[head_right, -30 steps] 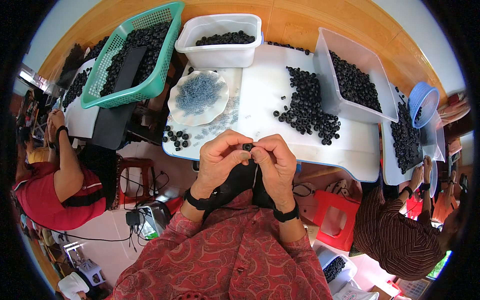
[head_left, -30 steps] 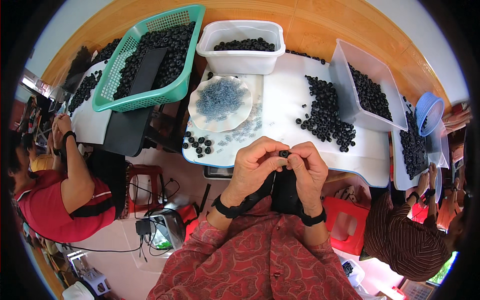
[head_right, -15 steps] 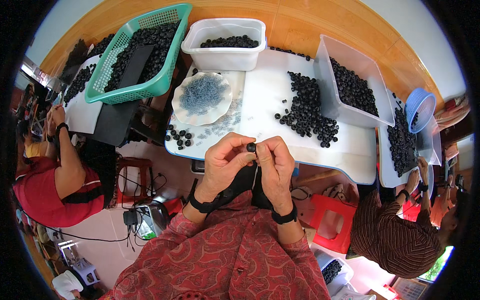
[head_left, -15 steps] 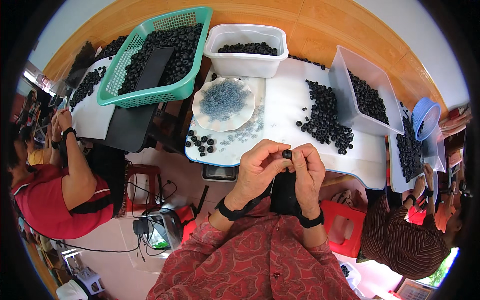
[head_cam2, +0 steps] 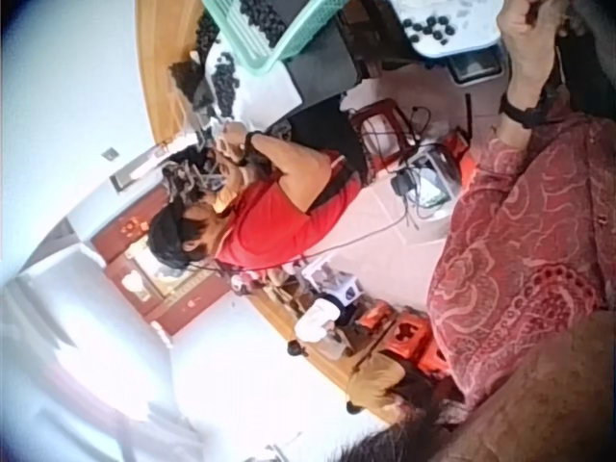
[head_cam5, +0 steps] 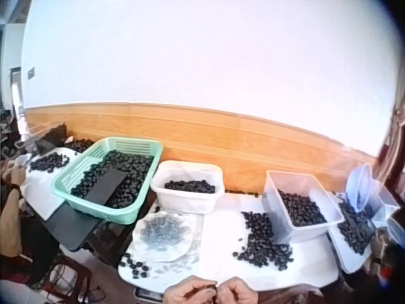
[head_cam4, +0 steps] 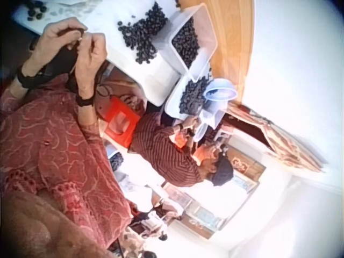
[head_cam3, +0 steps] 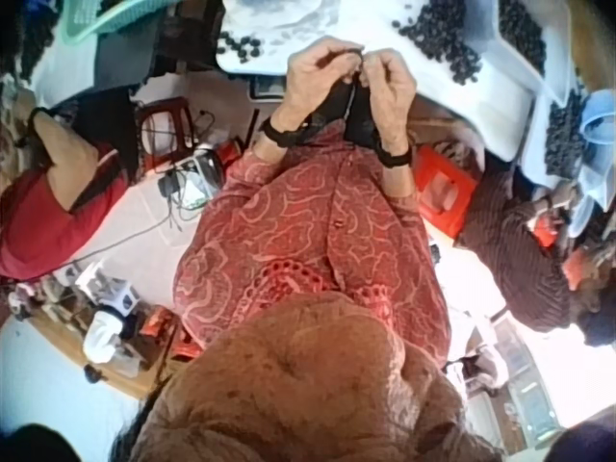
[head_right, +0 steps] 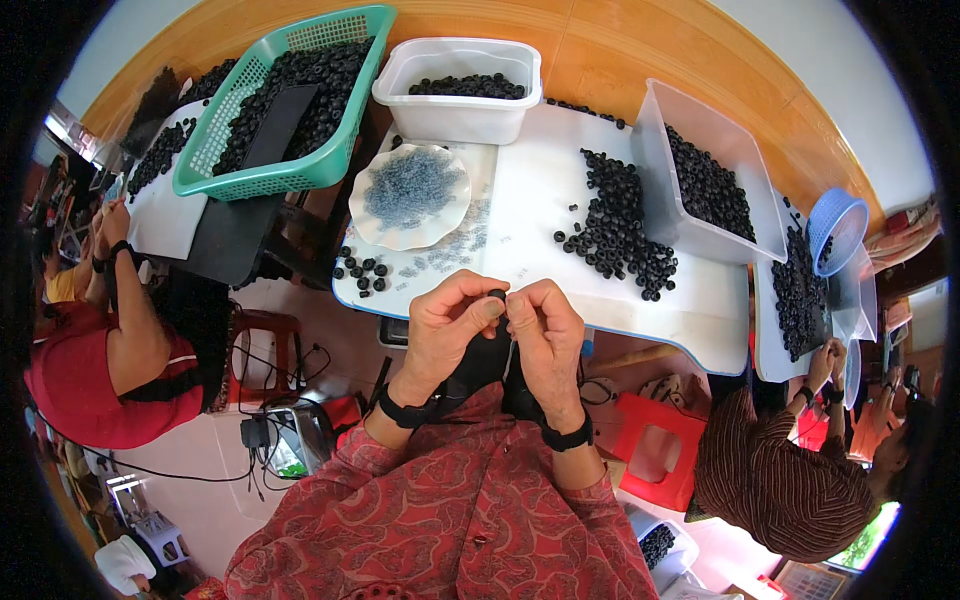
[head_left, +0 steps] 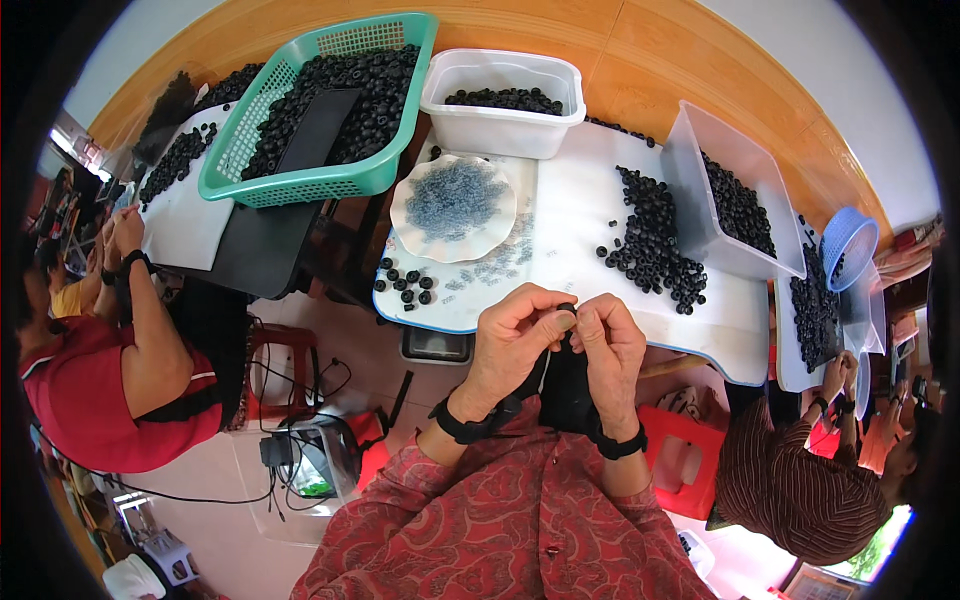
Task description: Sorting and inspecting small black plastic or rubber components at a manufacturing workstation.
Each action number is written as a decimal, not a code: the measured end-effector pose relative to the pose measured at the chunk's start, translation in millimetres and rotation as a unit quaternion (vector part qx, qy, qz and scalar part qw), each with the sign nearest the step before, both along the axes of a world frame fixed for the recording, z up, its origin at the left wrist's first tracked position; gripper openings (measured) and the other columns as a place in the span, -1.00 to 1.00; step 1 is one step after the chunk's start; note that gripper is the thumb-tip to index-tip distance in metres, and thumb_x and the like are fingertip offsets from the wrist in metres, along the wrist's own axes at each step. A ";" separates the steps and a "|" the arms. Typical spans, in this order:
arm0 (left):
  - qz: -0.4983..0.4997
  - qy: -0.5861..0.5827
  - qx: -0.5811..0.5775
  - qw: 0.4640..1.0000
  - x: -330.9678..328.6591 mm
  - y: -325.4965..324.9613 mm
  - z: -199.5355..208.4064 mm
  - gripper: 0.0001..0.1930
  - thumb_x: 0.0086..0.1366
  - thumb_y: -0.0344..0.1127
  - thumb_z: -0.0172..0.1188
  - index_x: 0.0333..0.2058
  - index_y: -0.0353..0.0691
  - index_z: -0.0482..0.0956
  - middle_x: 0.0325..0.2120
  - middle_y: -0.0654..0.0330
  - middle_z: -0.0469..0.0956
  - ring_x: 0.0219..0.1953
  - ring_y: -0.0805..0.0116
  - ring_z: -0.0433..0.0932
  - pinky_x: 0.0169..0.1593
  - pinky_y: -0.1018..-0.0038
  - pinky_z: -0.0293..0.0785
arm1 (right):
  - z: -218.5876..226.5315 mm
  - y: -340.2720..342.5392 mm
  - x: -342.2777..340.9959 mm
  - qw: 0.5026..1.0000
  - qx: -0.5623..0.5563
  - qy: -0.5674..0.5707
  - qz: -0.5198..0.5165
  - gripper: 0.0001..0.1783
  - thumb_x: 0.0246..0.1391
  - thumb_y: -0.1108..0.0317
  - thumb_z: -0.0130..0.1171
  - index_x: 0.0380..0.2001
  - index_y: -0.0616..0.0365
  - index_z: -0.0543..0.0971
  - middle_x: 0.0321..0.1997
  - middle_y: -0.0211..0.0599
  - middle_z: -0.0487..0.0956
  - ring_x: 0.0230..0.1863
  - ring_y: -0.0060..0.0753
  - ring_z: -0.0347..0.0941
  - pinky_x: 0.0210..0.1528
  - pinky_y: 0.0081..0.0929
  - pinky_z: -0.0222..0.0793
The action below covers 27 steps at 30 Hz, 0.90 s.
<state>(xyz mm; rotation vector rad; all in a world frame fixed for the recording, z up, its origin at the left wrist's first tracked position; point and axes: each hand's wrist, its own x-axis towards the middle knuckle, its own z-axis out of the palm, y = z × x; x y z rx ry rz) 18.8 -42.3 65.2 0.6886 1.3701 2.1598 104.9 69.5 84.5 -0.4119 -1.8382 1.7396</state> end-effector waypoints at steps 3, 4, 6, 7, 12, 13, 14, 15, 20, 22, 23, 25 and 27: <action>0.001 0.007 0.000 1.000 -1.1 -1.6 -3.5 -0.81 0.38 -0.49 0.22 -0.07 -0.38 0.64 -0.36 0.27 0.56 -0.43 0.59 0.51 -0.35 0.66 0.45 | -5.3 3.2 0.1 0.999 0.031 -0.008 0.014 -0.72 0.39 0.26 0.11 -0.42 0.16 0.47 -0.53 -0.57 0.41 -0.48 -0.76 0.27 -0.41 -0.70 0.22; -0.002 0.012 -0.006 1.000 -0.8 -2.0 -4.3 -0.80 0.40 -0.47 0.21 -0.04 -0.37 0.64 -0.38 0.27 0.56 -0.43 0.59 0.50 -0.35 0.66 0.45 | -6.1 3.6 0.8 1.000 0.016 -0.018 0.016 -0.72 0.39 0.26 0.12 -0.42 0.16 0.47 -0.53 -0.57 0.41 -0.48 -0.76 0.27 -0.41 -0.71 0.22; -0.003 0.016 -0.007 1.000 -1.3 -2.3 -5.0 -0.78 0.42 -0.45 0.17 -0.01 -0.36 0.63 -0.39 0.27 0.55 -0.43 0.58 0.50 -0.34 0.65 0.46 | -6.2 3.2 1.3 0.999 0.002 -0.030 0.017 -0.72 0.39 0.25 0.12 -0.42 0.15 0.47 -0.52 -0.57 0.42 -0.48 -0.76 0.27 -0.41 -0.71 0.22; -0.005 0.022 -0.008 1.000 -1.6 -2.2 -5.2 -0.75 0.45 -0.43 0.14 0.03 -0.35 0.62 -0.40 0.27 0.55 -0.42 0.58 0.50 -0.32 0.65 0.46 | -4.4 2.6 0.2 0.999 -0.028 -0.034 0.013 -0.71 0.38 0.24 0.13 -0.42 0.14 0.48 -0.53 -0.57 0.43 -0.49 -0.76 0.28 -0.42 -0.71 0.22; -0.021 -0.013 0.004 1.000 -1.6 -2.5 -7.6 -0.71 0.51 -0.40 0.04 0.10 -0.34 0.57 -0.39 0.28 0.54 -0.41 0.58 0.49 -0.29 0.64 0.48 | -7.8 9.1 -4.0 0.992 -0.122 -0.034 0.019 -0.70 0.36 0.18 0.15 -0.42 0.12 0.53 -0.52 -0.56 0.48 -0.52 -0.76 0.30 -0.45 -0.71 0.20; -0.023 -0.030 0.013 0.999 -1.8 -2.1 -8.1 -0.72 0.51 -0.40 0.03 0.11 -0.33 0.56 -0.38 0.29 0.53 -0.41 0.60 0.48 -0.30 0.64 0.49 | -8.1 9.8 -4.7 0.988 -0.148 -0.031 0.022 -0.71 0.35 0.17 0.16 -0.41 0.12 0.55 -0.52 -0.56 0.49 -0.52 -0.76 0.30 -0.46 -0.71 0.19; -0.023 -0.031 0.012 0.999 -2.3 -1.9 -8.1 -0.72 0.51 -0.40 0.03 0.11 -0.33 0.56 -0.38 0.29 0.53 -0.41 0.60 0.48 -0.30 0.64 0.49 | -8.4 10.2 -5.1 0.984 -0.173 -0.029 0.025 -0.71 0.35 0.17 0.17 -0.40 0.12 0.57 -0.51 -0.55 0.50 -0.53 -0.76 0.30 -0.46 -0.71 0.19; -0.028 -0.024 0.007 0.999 -3.1 -1.7 -8.0 -0.71 0.52 -0.40 0.02 0.12 -0.32 0.55 -0.40 0.29 0.54 -0.41 0.60 0.48 -0.29 0.64 0.49 | -8.5 10.5 -5.2 0.984 -0.174 -0.029 0.025 -0.71 0.35 0.17 0.17 -0.40 0.12 0.57 -0.51 -0.55 0.50 -0.53 -0.76 0.30 -0.46 -0.71 0.19; -0.035 -0.009 -0.003 0.999 -4.6 1.1 -8.0 -0.71 0.51 -0.42 0.02 0.11 -0.34 0.55 -0.37 0.28 0.53 -0.40 0.60 0.49 -0.29 0.64 0.49 | -9.8 13.5 -5.4 0.980 -0.194 -0.028 0.023 -0.71 0.34 0.16 0.18 -0.39 0.12 0.58 -0.51 -0.55 0.51 -0.54 -0.76 0.30 -0.47 -0.72 0.17; -0.026 -0.006 -0.008 1.000 -4.3 2.9 -6.4 -0.73 0.47 -0.47 0.08 0.09 -0.36 0.56 -0.32 0.27 0.52 -0.40 0.59 0.50 -0.28 0.64 0.49 | -10.3 14.7 -5.7 0.980 -0.198 -0.029 0.024 -0.71 0.34 0.16 0.18 -0.39 0.12 0.58 -0.51 -0.55 0.51 -0.54 -0.76 0.30 -0.47 -0.72 0.17; -0.026 -0.007 -0.009 1.000 -4.6 3.8 -7.7 -0.73 0.47 -0.47 0.08 0.09 -0.36 0.56 -0.32 0.27 0.52 -0.40 0.59 0.50 -0.28 0.64 0.49 | -10.9 15.5 -5.8 0.979 -0.201 -0.029 0.025 -0.71 0.34 0.16 0.18 -0.39 0.12 0.58 -0.51 -0.56 0.51 -0.53 -0.76 0.30 -0.47 -0.73 0.17; -0.030 0.013 -0.004 0.999 -5.4 5.4 -11.5 -0.72 0.40 -0.53 0.15 0.06 -0.37 0.57 -0.29 0.27 0.50 -0.39 0.58 0.51 -0.28 0.64 0.50 | -12.3 17.5 -5.8 0.978 -0.204 -0.030 0.028 -0.71 0.34 0.16 0.17 -0.39 0.13 0.59 -0.51 -0.56 0.51 -0.53 -0.77 0.30 -0.47 -0.73 0.17; -0.031 0.013 -0.008 0.999 -5.6 6.9 -13.1 -0.70 0.38 -0.54 0.19 0.07 -0.37 0.58 -0.27 0.27 0.51 -0.37 0.58 0.51 -0.28 0.64 0.50 | -13.9 19.2 -5.8 0.977 -0.208 -0.032 0.032 -0.70 0.35 0.15 0.17 -0.39 0.13 0.59 -0.51 -0.56 0.52 -0.53 -0.77 0.30 -0.47 -0.73 0.17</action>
